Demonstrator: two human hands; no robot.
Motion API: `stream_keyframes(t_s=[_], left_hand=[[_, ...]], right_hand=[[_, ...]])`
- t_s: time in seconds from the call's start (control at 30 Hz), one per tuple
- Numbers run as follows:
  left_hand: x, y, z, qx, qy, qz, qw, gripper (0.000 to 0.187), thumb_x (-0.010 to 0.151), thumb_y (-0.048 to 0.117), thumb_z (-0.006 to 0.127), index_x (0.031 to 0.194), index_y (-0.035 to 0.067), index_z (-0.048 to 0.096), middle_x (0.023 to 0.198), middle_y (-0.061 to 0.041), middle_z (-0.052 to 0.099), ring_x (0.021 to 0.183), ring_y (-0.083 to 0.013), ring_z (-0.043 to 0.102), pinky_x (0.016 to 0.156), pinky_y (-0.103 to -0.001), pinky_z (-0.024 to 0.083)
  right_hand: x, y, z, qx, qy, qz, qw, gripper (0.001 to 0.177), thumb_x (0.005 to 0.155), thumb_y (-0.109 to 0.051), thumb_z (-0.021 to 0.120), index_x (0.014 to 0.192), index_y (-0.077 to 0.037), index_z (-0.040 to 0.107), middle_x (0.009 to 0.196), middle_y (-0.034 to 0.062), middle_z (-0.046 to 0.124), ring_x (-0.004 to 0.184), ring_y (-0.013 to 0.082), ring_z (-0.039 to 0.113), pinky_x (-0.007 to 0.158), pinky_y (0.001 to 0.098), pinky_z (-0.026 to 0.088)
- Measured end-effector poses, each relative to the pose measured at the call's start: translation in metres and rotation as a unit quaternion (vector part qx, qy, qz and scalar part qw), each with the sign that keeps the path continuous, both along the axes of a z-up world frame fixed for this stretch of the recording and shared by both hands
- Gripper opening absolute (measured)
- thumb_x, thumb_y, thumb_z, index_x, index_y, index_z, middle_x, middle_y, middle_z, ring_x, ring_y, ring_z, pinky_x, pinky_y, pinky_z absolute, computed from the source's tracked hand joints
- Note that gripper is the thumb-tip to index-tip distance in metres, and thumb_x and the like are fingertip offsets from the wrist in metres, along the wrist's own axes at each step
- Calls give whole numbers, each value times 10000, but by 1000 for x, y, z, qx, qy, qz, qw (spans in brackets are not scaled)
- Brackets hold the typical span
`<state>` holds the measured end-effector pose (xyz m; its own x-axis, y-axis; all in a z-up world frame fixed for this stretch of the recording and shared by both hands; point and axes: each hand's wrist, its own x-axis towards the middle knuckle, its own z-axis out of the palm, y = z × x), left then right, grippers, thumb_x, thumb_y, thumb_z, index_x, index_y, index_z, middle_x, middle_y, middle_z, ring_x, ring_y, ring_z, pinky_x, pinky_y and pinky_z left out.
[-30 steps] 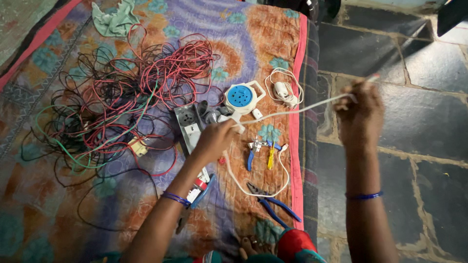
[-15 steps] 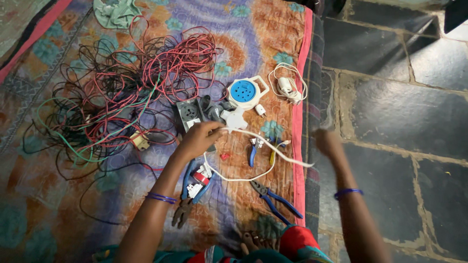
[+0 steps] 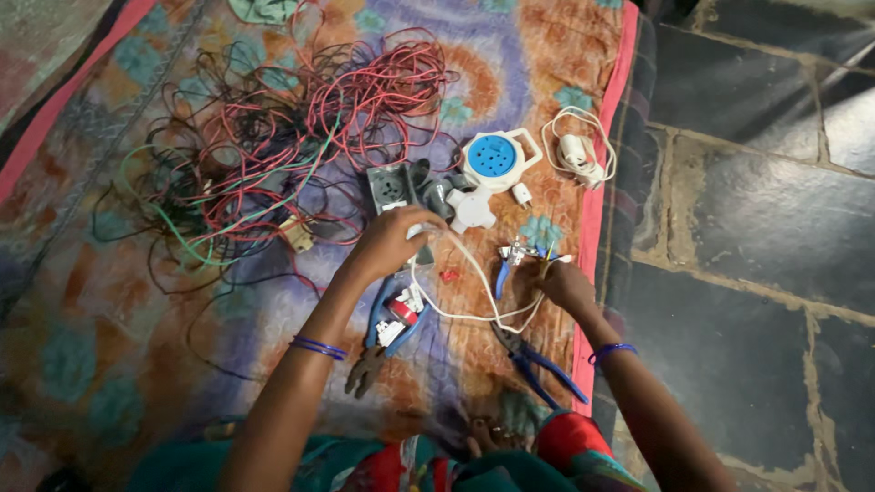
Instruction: The person works on a bed with a tangled pile of electrical cords, a power strip, and tools. They untangle and separate cords, strip wire ends with pliers, and connect wires to plugs and sockets. The person handles multiple plugs, a light bulb, and a power strip while organizing the cords.
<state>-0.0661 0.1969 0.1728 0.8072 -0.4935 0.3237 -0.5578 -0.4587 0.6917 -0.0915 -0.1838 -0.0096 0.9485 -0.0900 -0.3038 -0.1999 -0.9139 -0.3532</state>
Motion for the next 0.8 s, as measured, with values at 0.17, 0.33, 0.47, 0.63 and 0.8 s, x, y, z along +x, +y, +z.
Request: stream_keyframes(t_s=[0.17, 0.33, 0.47, 0.63, 0.8], left_hand=[[16, 41, 1, -69, -23, 128, 989, 252, 875, 101, 746, 1126, 83, 730, 1087, -110, 750, 1024, -279, 719, 867, -376, 551], [58, 134, -34, -242, -96, 337, 905, 110, 962, 124, 712, 1039, 47, 726, 941, -59, 762, 832, -145, 713, 778, -302, 571], [64, 171, -113, -86, -67, 366, 924, 107, 912, 130, 699, 909, 28, 732, 840, -134, 730, 778, -266, 714, 729, -385, 551], [33, 158, -192, 195, -89, 413, 885, 313, 781, 99, 679, 1085, 39, 723, 1143, -219, 680, 1123, -402, 632, 971, -503, 506], [34, 148, -195, 295, -113, 414, 854, 592, 752, 169, 740, 1311, 31, 599, 1462, -228, 482, 1336, -451, 446, 1088, -549, 391]], right_hand=[[10, -30, -17, 109, -20, -17, 994, 401, 861, -438, 755, 948, -47, 768, 781, 146, 752, 714, 263, 746, 674, 404, 557], [17, -21, 18, 147, -127, -12, 981, 327, 939, -367, 705, 925, -43, 751, 735, 129, 736, 663, 238, 716, 625, 380, 528], [23, 17, 64, 147, -219, 37, 964, 264, 945, -293, 741, 942, -29, 732, 804, 143, 734, 687, 233, 717, 634, 375, 527], [13, 59, 114, 223, -295, 93, 924, 280, 885, -94, 702, 1150, -7, 683, 903, 133, 752, 765, 227, 748, 661, 357, 570], [1, 74, 162, 343, -220, 105, 907, 172, 943, -39, 657, 1107, 9, 668, 935, 98, 750, 898, 183, 747, 753, 329, 603]])
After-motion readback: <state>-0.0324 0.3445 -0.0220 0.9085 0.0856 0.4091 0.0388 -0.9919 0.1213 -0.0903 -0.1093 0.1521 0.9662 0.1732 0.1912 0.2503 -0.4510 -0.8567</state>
